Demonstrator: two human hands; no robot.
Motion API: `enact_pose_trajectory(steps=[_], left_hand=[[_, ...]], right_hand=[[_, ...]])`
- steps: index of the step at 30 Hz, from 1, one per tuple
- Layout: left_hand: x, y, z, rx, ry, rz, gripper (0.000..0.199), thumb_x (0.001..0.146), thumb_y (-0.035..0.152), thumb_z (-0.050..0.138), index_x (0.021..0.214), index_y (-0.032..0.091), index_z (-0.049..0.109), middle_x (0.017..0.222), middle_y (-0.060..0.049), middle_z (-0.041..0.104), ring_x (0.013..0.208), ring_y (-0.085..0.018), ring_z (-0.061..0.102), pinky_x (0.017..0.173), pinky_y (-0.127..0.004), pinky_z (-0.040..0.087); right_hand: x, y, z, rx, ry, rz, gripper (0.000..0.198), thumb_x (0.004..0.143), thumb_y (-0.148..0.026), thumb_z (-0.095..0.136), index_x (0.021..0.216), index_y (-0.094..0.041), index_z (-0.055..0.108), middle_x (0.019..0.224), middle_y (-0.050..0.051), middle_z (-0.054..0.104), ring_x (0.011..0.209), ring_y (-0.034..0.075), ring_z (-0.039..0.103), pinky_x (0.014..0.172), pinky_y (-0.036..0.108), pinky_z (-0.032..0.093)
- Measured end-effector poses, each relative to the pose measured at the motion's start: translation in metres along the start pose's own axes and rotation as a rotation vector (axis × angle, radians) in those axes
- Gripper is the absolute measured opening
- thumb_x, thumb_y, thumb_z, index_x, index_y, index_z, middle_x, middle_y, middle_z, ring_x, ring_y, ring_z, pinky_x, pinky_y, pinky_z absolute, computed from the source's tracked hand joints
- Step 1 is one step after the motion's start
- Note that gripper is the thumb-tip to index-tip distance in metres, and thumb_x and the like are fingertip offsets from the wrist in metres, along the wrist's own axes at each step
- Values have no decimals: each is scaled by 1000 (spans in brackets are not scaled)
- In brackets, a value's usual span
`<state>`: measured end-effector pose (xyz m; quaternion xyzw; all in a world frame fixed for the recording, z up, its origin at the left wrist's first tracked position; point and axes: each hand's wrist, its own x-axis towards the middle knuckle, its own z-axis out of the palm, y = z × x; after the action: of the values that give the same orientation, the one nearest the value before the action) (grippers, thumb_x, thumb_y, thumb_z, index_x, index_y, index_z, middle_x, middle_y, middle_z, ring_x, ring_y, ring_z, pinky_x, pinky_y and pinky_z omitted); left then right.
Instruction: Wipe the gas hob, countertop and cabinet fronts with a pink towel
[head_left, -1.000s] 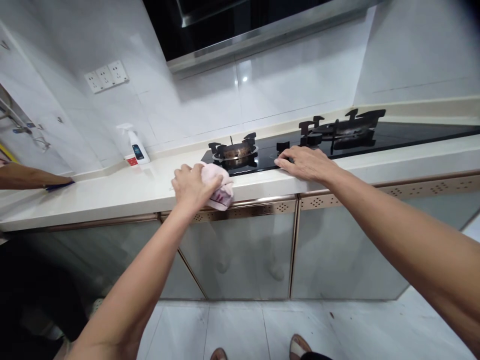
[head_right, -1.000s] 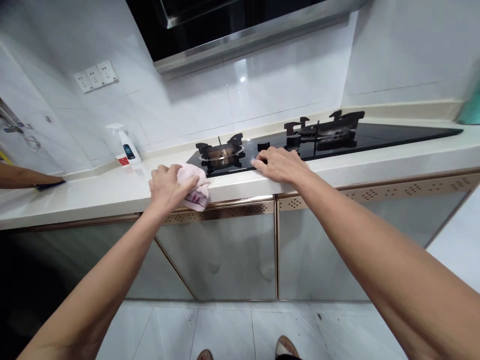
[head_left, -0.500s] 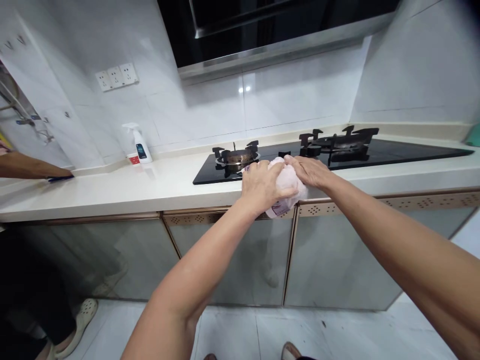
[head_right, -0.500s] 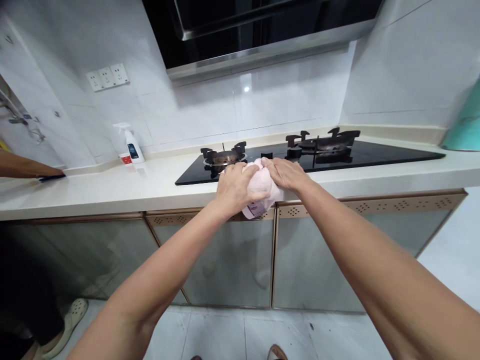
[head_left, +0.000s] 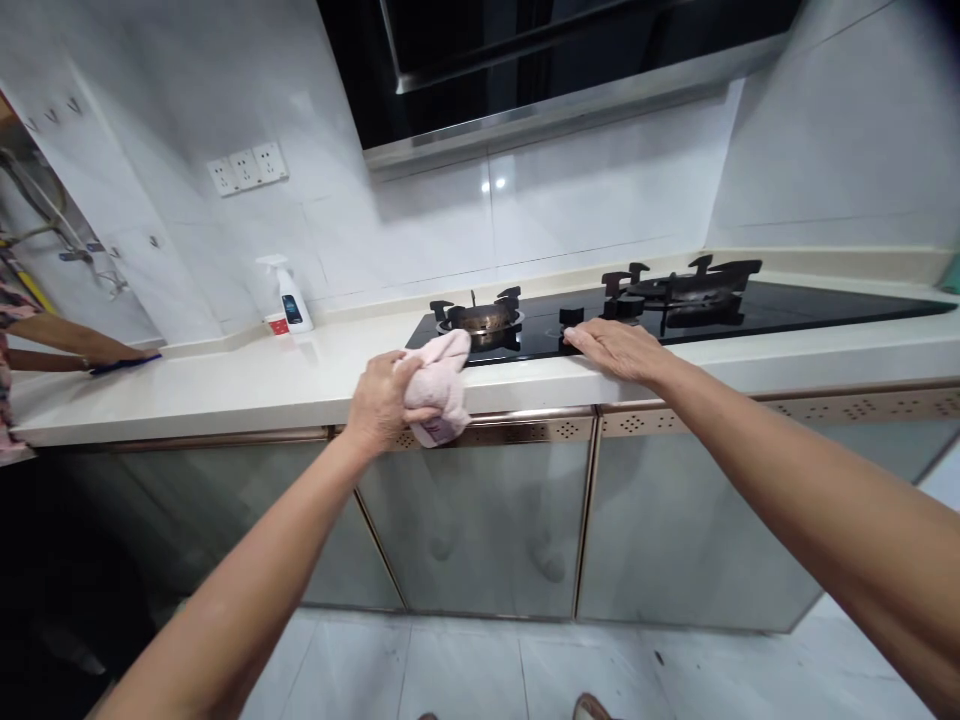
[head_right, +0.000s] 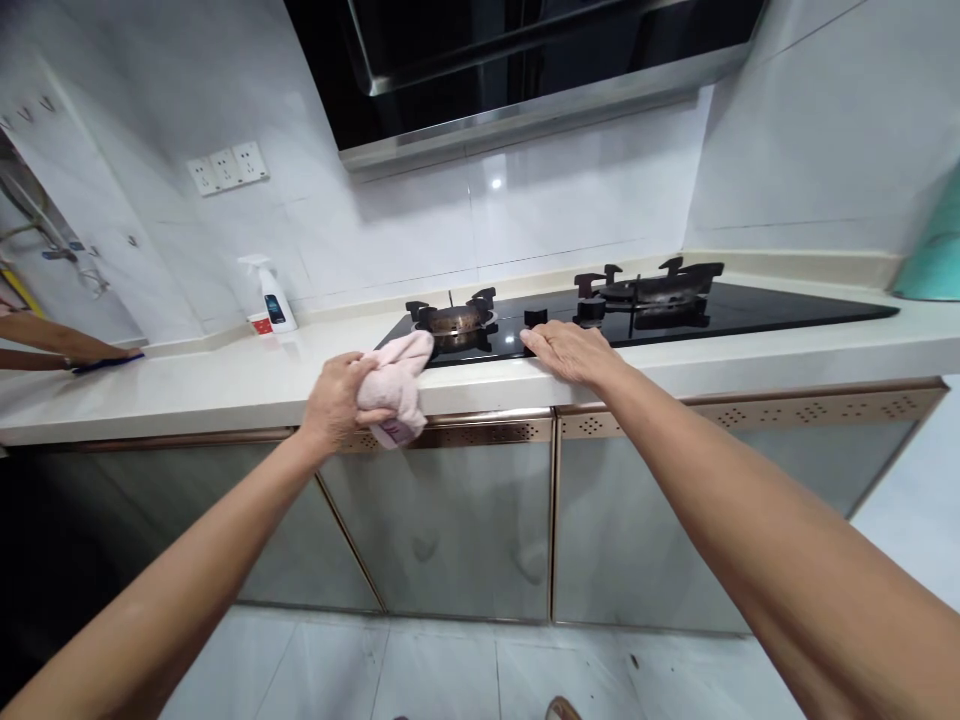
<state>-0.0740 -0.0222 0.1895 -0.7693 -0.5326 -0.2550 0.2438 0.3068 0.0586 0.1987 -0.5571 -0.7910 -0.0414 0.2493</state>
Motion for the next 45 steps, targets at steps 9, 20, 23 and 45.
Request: enact_pose_trajectory(steps=[9,20,23,45], left_hand=[[-43,-98,-40,91,-18,-178,73,72,54,75,136,26,53,144,-14,54,138,-34,46,116,-47,38],[11,35,-27,181,-72,20,66,81,70,69,129,25,59,123,-12,69,116,-31,61,113,-48,32],[31,86,-10,78,-89,154,72,81,73,68,131,22,58,124,-13,67,115,-29,61,102,-41,40],[95,115,23,-302,-233,62,67,91,75,42,142,34,56,147,-5,60,135,-30,53,111,-47,43]], right_hand=[[-1,-8,-1,-15,-5,11,62,99,-64,15,99,-25,64,119,14,68,111,36,60,94,57,45],[5,-5,3,14,3,25,64,98,-67,22,118,-28,68,133,14,65,122,40,56,99,66,42],[4,-5,3,7,4,26,64,98,-67,22,117,-29,69,133,14,65,122,39,57,100,64,43],[3,0,0,-27,-2,-8,60,101,-58,15,92,-25,65,117,12,70,107,33,63,83,45,45]])
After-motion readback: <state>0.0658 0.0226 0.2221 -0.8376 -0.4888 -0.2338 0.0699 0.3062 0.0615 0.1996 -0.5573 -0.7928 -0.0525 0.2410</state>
